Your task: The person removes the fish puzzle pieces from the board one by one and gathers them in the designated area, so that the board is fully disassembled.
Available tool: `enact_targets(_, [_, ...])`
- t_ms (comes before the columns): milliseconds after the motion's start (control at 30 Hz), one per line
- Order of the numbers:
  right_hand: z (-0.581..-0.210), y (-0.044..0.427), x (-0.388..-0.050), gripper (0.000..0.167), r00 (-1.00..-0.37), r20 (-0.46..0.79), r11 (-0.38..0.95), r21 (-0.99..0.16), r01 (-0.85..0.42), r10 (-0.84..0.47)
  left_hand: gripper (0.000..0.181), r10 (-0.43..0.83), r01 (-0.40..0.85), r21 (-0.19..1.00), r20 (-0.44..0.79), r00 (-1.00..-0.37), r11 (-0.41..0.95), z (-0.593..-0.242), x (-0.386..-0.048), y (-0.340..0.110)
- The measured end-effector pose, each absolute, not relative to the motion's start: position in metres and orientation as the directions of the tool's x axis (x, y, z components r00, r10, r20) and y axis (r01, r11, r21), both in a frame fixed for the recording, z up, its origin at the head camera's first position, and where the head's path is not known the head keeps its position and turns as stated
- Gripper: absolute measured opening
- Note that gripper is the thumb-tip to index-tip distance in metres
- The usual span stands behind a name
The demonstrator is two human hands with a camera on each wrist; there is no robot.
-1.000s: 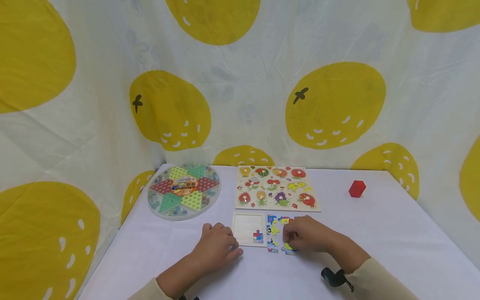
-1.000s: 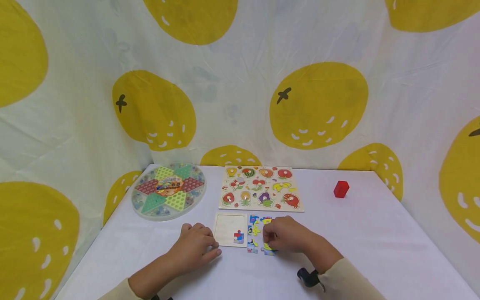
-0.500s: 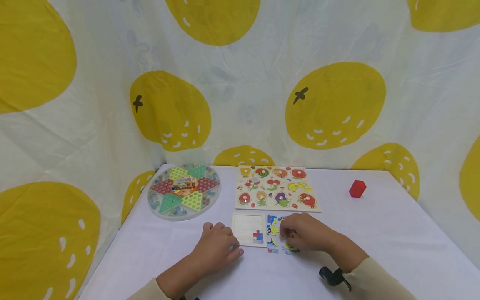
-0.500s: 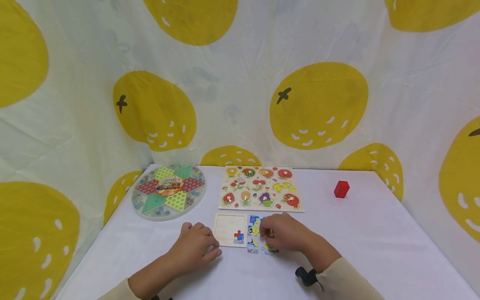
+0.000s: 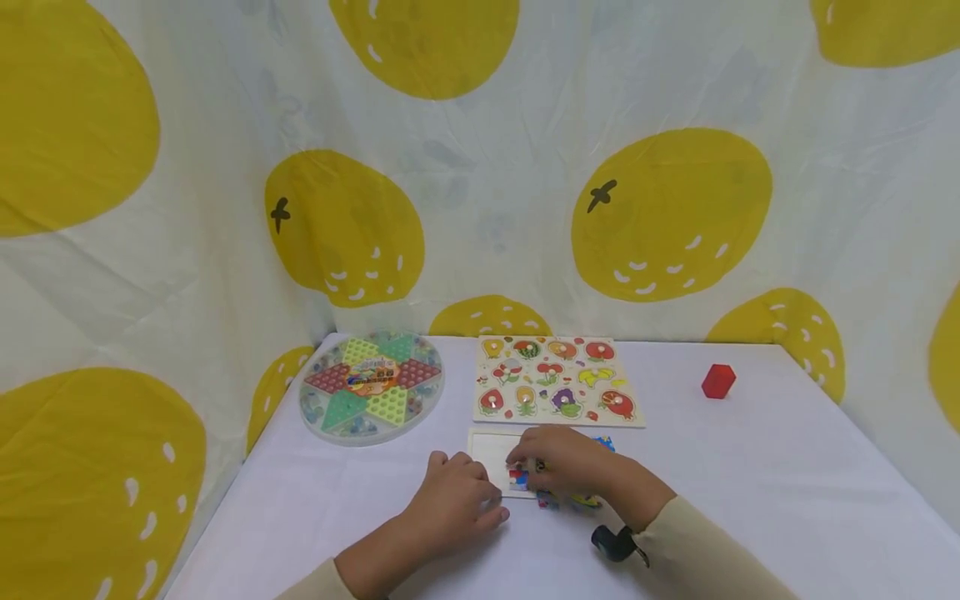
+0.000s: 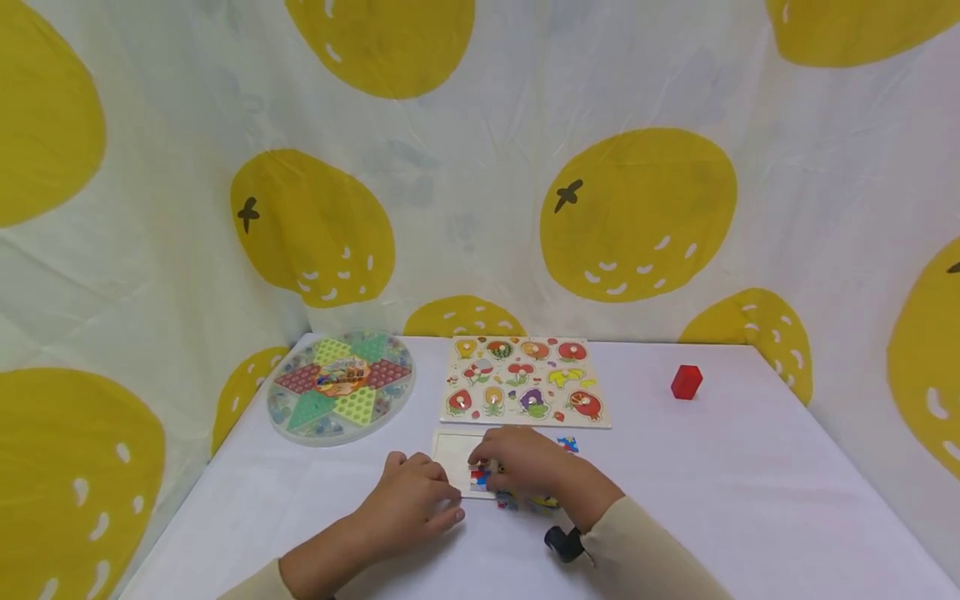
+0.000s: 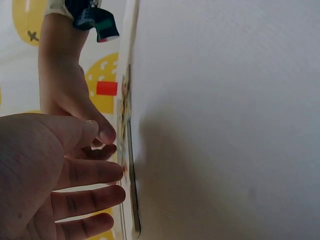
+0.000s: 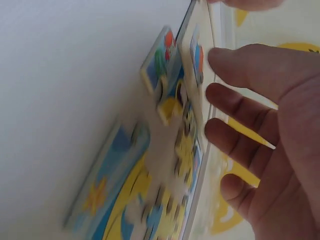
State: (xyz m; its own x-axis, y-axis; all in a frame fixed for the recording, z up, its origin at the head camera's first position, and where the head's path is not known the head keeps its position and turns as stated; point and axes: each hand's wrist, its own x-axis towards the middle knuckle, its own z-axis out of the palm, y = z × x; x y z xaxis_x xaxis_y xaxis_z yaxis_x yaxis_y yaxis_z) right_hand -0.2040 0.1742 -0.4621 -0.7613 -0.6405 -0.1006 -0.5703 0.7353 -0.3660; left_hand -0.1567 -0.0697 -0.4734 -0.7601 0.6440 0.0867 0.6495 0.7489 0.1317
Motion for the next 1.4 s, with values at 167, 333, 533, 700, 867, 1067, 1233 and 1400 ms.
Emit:
enact_targets(167, [-0.465,0.167,-0.205,0.032,-0.746,-0.137,0.736,-0.352,-0.579,-0.652,0.027,0.663,0.674,0.107,0.123,-0.739,0.731,-0.476,-0.155,-0.066])
enact_targets(333, [-0.463,0.162,-0.204,0.028,-0.751,-0.118,0.739,-0.332,-0.587,-0.65,0.027,0.668,0.676,0.087,0.107,-0.737,0.732,-0.477,-0.154,-0.065])
enact_targets(533, [-0.461,0.16,-0.203,0.028,-0.773,-0.124,0.754,-0.361,-0.549,-0.622,0.029,0.669,0.674,0.085,0.086,-0.738,0.734,-0.476,-0.154,-0.064])
enact_targets(700, [-0.46,0.158,-0.202,0.029,-0.782,-0.138,0.76,-0.389,-0.521,-0.607,0.03,0.662,0.665,0.102,0.068,-0.747,0.74,-0.474,-0.154,-0.063])
enact_targets(867, [-0.457,0.155,-0.203,0.028,-0.8,-0.148,0.773,-0.408,-0.486,-0.581,0.03,0.658,0.66,0.119,0.062,-0.751,0.742,-0.473,-0.154,-0.063])
enact_targets(1067, [-0.458,0.15,-0.205,0.027,-0.837,-0.176,0.803,-0.437,-0.405,-0.518,0.026,0.657,0.663,0.124,0.091,-0.748,0.738,-0.476,-0.156,-0.065])
enact_targets(1233, [-0.459,0.148,-0.207,0.026,-0.849,-0.183,0.812,-0.444,-0.379,-0.496,0.027,0.66,0.663,0.135,0.073,-0.748,0.736,-0.478,-0.16,-0.066])
enact_targets(1400, [-0.455,0.15,-0.209,0.025,-0.836,-0.173,0.793,-0.459,-0.399,-0.521,0.028,0.663,0.662,0.146,0.053,-0.747,0.735,-0.477,-0.161,-0.067])
